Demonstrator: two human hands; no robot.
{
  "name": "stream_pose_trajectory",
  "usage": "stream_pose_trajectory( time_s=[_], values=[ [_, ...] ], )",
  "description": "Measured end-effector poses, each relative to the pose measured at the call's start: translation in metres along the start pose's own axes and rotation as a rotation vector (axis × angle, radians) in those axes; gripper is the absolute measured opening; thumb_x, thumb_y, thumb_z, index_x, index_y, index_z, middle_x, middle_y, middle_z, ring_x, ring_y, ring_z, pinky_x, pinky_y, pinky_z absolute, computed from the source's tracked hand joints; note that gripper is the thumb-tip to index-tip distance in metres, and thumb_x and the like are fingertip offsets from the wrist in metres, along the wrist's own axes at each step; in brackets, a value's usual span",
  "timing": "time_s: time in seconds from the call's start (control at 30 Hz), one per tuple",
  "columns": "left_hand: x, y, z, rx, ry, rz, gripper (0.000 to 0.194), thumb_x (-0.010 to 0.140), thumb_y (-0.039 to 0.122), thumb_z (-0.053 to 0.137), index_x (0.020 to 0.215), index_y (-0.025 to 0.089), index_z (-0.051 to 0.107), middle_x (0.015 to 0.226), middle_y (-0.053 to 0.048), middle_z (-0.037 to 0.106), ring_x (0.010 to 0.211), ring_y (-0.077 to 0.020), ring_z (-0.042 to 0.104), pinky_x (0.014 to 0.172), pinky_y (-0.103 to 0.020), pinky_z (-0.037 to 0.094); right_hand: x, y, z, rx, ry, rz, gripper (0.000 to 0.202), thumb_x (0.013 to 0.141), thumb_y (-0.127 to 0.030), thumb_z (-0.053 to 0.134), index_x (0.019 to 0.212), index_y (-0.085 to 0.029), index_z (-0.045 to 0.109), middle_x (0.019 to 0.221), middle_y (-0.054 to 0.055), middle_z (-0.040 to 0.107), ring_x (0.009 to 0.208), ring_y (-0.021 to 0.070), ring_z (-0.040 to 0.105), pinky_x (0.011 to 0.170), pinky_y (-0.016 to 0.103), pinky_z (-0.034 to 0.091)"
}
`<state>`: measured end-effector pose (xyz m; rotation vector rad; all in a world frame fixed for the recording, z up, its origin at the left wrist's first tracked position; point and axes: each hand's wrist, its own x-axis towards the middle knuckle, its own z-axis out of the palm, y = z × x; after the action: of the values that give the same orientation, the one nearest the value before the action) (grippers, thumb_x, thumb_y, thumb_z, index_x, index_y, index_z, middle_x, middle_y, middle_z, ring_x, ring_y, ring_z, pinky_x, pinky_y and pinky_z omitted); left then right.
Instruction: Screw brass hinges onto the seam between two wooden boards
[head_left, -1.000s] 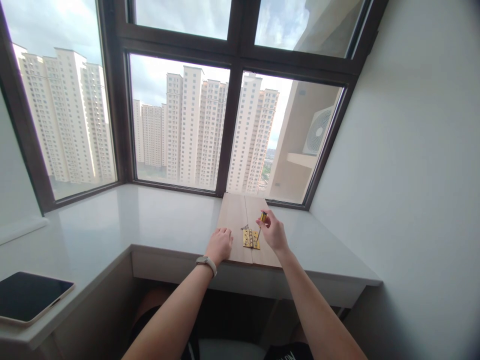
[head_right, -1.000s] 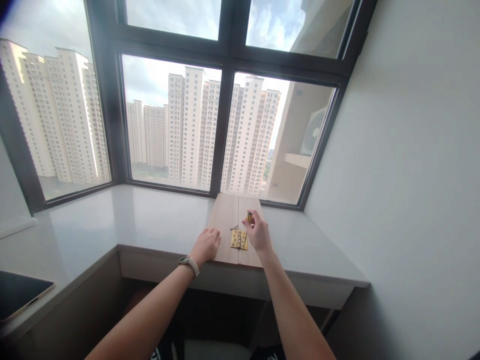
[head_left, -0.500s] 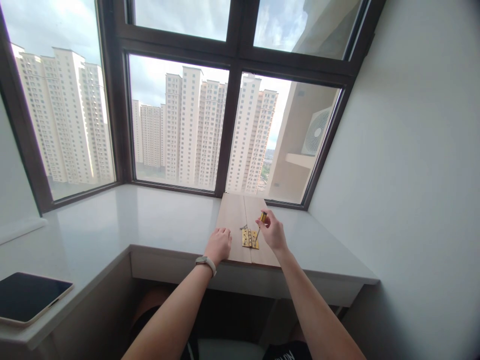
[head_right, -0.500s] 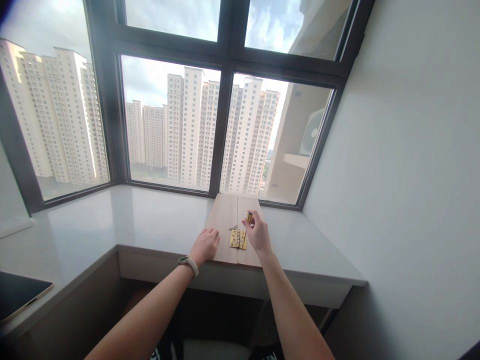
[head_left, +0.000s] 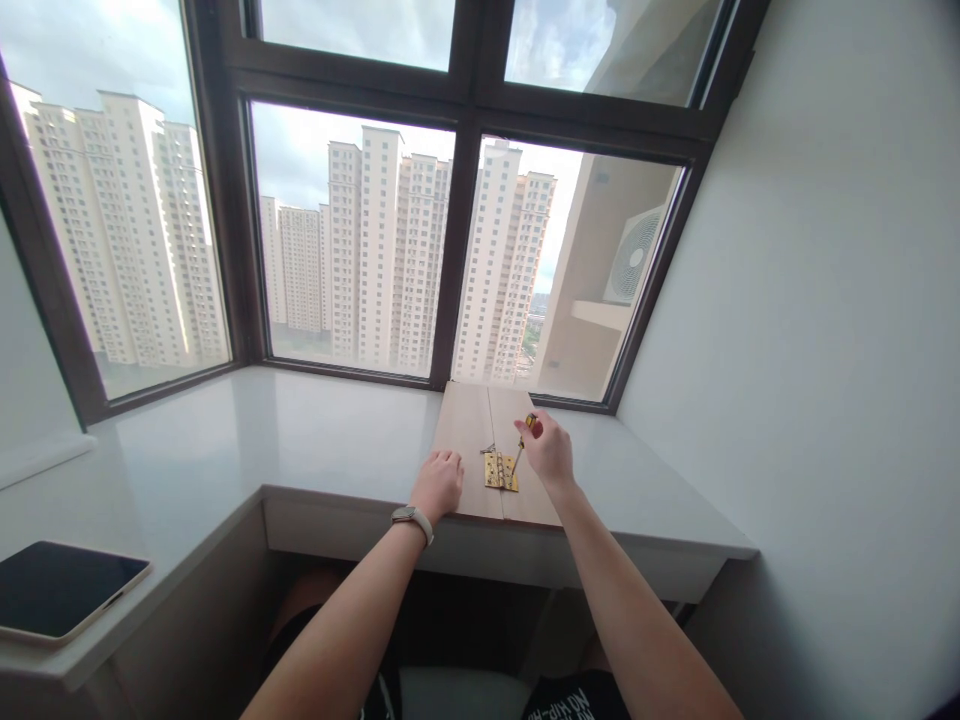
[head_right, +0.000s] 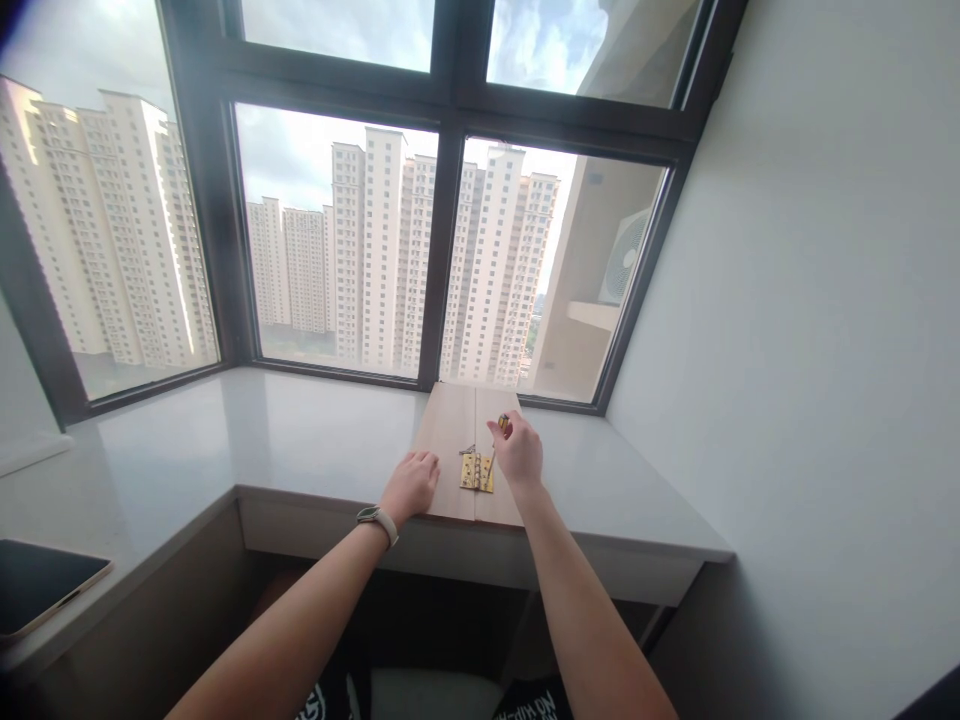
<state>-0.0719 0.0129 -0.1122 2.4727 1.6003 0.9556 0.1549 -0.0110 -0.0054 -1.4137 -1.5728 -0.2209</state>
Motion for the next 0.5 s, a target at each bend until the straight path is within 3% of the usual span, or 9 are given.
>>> stream_pose_trajectory(
  time_s=[0.33, 0.5],
  values=[
    [0.001, -0.004, 0.005, 0.044, 0.011, 0.027, 0.03, 0.106, 0.03, 0.039, 0.116, 0.019, 0.065, 0.12, -0.014, 0.067, 0.119, -0.0278, 0.056, 0.105, -0.04, 0.04, 0.019, -0.008, -0.02, -0.18, -0.309, 0.014, 0.016, 0.101, -0.029, 0.054, 0.111, -0.022, 0.064, 0.095, 0.007, 0.075, 0.086, 0.0217, 0.069, 0.074, 0.028, 0.043],
    [0.001, -0.003, 0.005, 0.046, 0.007, 0.029, 0.031, 0.106, 0.031, 0.038, 0.115, 0.019, 0.065, 0.119, -0.014, 0.067, 0.118, -0.0276, 0.056, 0.104, -0.04, 0.04, 0.028, -0.02, -0.033, -0.466, -0.504, 0.018, 0.028, 0.107, -0.038, 0.047, 0.12, -0.017, 0.058, 0.099, 0.015, 0.075, 0.096, 0.027, 0.072, 0.082, 0.031, 0.045]
  ],
)
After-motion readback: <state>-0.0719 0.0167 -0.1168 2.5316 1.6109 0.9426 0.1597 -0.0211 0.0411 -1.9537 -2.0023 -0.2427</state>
